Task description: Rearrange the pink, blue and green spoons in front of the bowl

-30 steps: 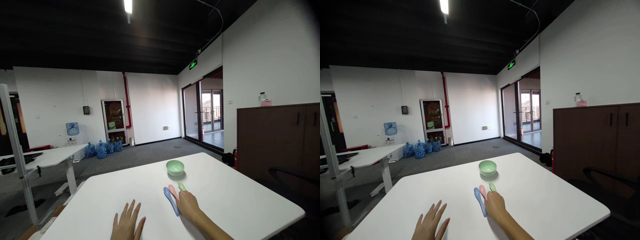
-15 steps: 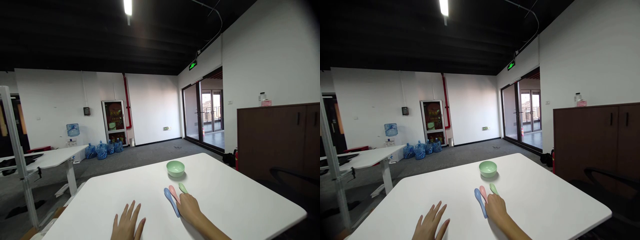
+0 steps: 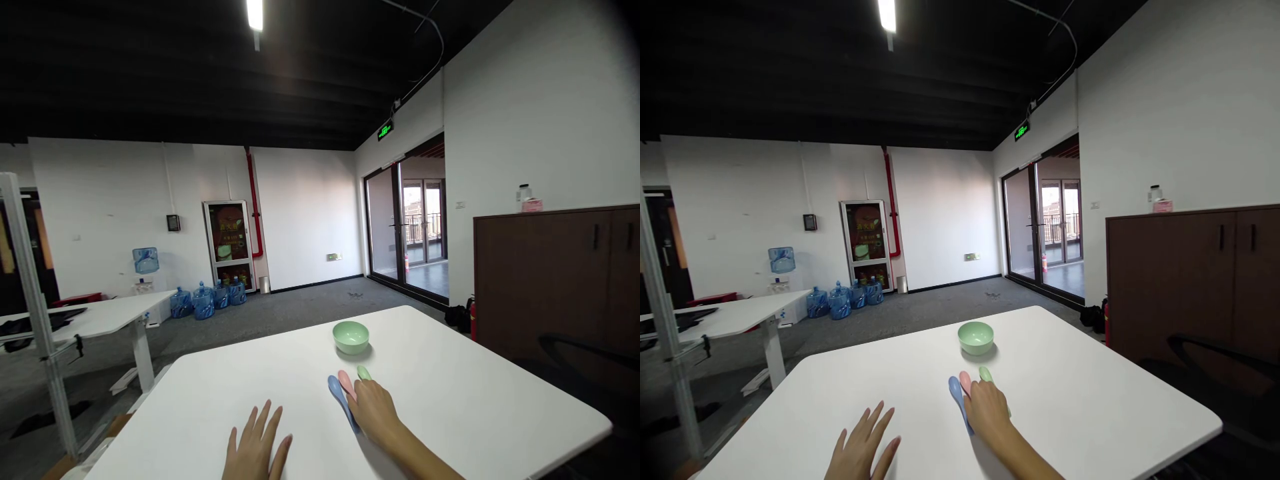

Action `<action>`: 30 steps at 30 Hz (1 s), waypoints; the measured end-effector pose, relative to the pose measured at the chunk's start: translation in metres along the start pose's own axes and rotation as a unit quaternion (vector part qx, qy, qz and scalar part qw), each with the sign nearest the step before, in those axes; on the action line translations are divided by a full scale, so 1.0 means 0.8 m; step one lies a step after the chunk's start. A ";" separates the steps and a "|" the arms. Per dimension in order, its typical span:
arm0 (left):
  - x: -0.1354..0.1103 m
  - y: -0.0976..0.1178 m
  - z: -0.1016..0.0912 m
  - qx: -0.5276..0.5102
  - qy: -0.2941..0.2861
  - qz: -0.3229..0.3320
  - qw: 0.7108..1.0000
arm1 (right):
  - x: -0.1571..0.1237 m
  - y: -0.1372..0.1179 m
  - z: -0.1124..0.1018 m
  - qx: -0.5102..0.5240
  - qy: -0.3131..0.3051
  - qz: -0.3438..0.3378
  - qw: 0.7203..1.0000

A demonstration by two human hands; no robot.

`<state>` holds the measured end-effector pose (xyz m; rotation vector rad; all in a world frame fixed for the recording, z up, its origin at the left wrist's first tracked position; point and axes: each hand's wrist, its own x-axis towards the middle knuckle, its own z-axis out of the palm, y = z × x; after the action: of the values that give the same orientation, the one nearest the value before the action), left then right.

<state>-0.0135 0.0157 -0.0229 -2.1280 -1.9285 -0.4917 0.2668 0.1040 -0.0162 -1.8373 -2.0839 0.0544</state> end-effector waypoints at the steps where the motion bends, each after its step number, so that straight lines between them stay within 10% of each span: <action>1: 0.000 0.000 0.000 0.000 -0.001 -0.001 1.000 | 0.001 -0.002 0.001 -0.001 -0.002 -0.008 1.000; 19: 0.002 0.003 0.002 0.012 0.022 -0.014 1.000 | 0.009 -0.025 0.015 0.038 -0.037 0.016 0.998; 30: 0.004 0.001 -0.004 -0.002 -0.019 -0.005 1.000 | 0.043 0.089 -0.036 -0.022 0.008 0.091 0.996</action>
<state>-0.0125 0.0175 -0.0189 -2.1462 -1.9594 -0.4607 0.3400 0.1423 0.0002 -2.0433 -1.9156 0.0416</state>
